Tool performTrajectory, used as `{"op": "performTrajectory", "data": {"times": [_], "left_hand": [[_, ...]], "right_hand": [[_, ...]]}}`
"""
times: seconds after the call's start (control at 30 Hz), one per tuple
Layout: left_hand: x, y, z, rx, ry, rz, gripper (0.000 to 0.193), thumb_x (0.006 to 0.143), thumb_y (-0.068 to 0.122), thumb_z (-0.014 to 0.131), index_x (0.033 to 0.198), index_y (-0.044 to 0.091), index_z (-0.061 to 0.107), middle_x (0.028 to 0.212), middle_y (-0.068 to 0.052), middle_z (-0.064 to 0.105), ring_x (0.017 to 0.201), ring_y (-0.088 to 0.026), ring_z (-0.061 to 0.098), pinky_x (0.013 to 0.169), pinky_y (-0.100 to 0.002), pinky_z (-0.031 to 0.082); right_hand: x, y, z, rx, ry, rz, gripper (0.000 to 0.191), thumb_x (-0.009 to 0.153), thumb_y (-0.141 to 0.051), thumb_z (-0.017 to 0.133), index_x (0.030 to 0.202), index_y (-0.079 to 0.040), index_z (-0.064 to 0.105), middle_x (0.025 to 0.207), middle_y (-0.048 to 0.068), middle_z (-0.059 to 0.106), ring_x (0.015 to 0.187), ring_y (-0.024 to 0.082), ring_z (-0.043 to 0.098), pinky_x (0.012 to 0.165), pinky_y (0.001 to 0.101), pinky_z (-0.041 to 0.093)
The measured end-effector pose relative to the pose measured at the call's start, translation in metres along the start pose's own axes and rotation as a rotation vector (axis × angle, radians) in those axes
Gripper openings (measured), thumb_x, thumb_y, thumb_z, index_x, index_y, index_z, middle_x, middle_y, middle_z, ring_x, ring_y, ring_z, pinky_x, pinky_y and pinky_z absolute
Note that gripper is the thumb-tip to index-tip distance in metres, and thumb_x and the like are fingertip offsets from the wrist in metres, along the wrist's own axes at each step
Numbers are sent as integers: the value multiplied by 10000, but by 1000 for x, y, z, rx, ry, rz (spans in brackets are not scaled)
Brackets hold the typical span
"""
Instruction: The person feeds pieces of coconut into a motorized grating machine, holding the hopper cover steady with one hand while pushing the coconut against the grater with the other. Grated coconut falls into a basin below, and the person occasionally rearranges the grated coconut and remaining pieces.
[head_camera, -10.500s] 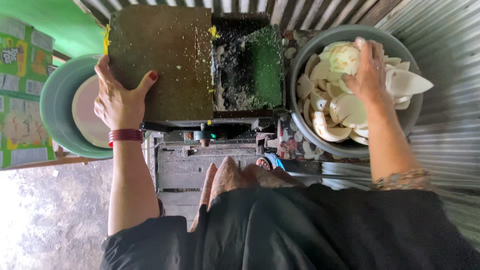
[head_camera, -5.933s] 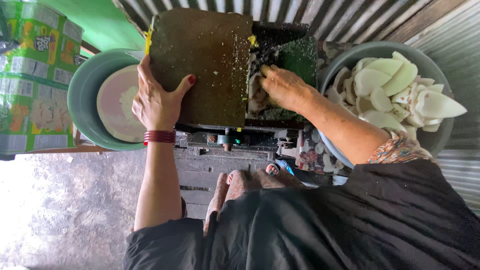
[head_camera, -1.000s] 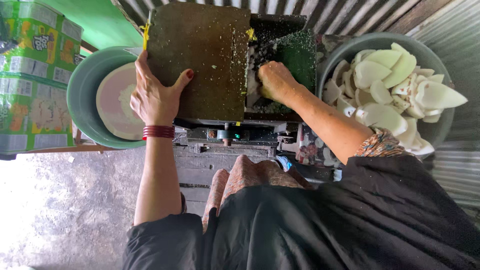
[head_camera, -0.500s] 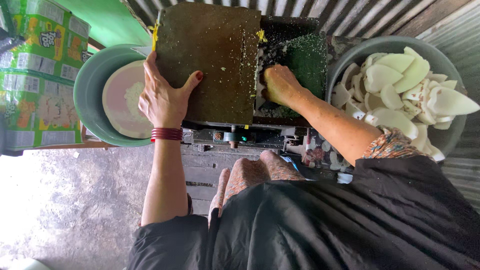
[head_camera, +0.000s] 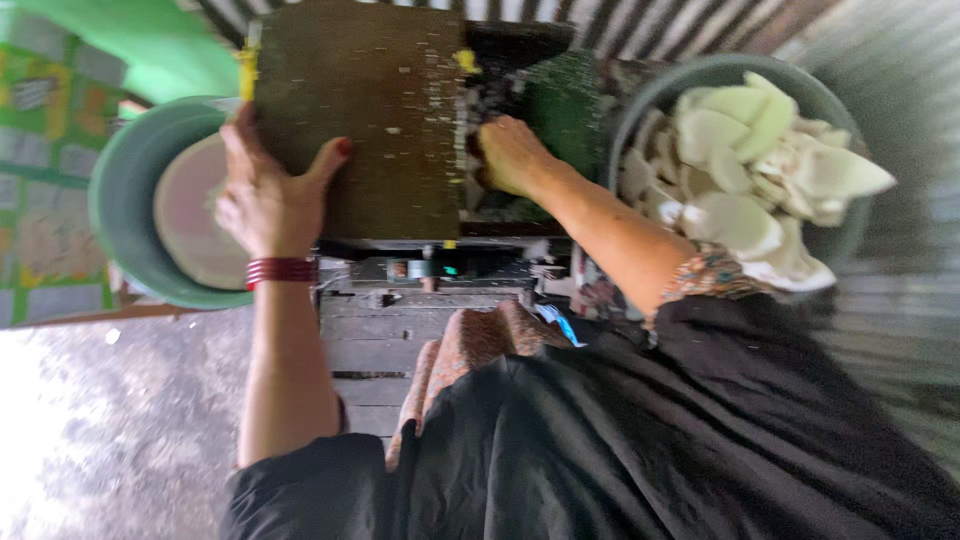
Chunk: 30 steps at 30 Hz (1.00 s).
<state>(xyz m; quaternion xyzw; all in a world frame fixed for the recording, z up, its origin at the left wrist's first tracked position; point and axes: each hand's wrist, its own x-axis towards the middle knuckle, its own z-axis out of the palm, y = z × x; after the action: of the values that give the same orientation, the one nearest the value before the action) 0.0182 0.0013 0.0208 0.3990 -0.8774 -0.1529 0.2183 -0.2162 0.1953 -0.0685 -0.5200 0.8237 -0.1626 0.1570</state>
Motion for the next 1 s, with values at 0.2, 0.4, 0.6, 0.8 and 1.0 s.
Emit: {"op": "performTrajectory", "data": {"times": [0.2,0.4,0.6,0.8,1.0], "left_hand": [[0,0,4,-31,-24,24,957,842,644,903,1496,147,414,1389,-150,663,1192,-374,656,933,-513,476],[-3,3,9,-4,-47,-15,963,848,676,905,1493,158,413,1379,-157,661,1189,-387,648,947,-519,468],[1,4,9,-21,2,-3,954,814,680,899,1460,153,435,1373,-149,671,1175,-382,662,918,-518,483],[4,0,12,19,4,-10,1014,790,766,866,1440,136,409,1366,-170,657,1141,-377,668,883,-508,495],[6,-6,12,1,-8,-8,1020,793,768,863,1449,143,395,1361,-166,662,1138,-386,668,900,-504,499]], "right_hand": [[-73,43,-53,152,878,-253,313,835,138,640,999,-91,778,1011,115,690,964,256,696,795,384,608],[-143,160,-75,-117,388,657,459,818,-136,767,1267,-90,682,1257,313,545,1111,509,567,899,562,469],[-151,185,-88,-197,486,560,282,936,-19,624,1200,-34,723,1106,271,706,1030,469,666,855,545,525],[-145,93,-147,828,527,10,455,838,-99,574,1278,-80,689,1291,76,684,1206,210,639,1040,364,535],[-66,2,-110,309,-32,213,715,768,-141,761,1446,-125,535,1247,154,628,1137,260,616,1031,437,446]]}}
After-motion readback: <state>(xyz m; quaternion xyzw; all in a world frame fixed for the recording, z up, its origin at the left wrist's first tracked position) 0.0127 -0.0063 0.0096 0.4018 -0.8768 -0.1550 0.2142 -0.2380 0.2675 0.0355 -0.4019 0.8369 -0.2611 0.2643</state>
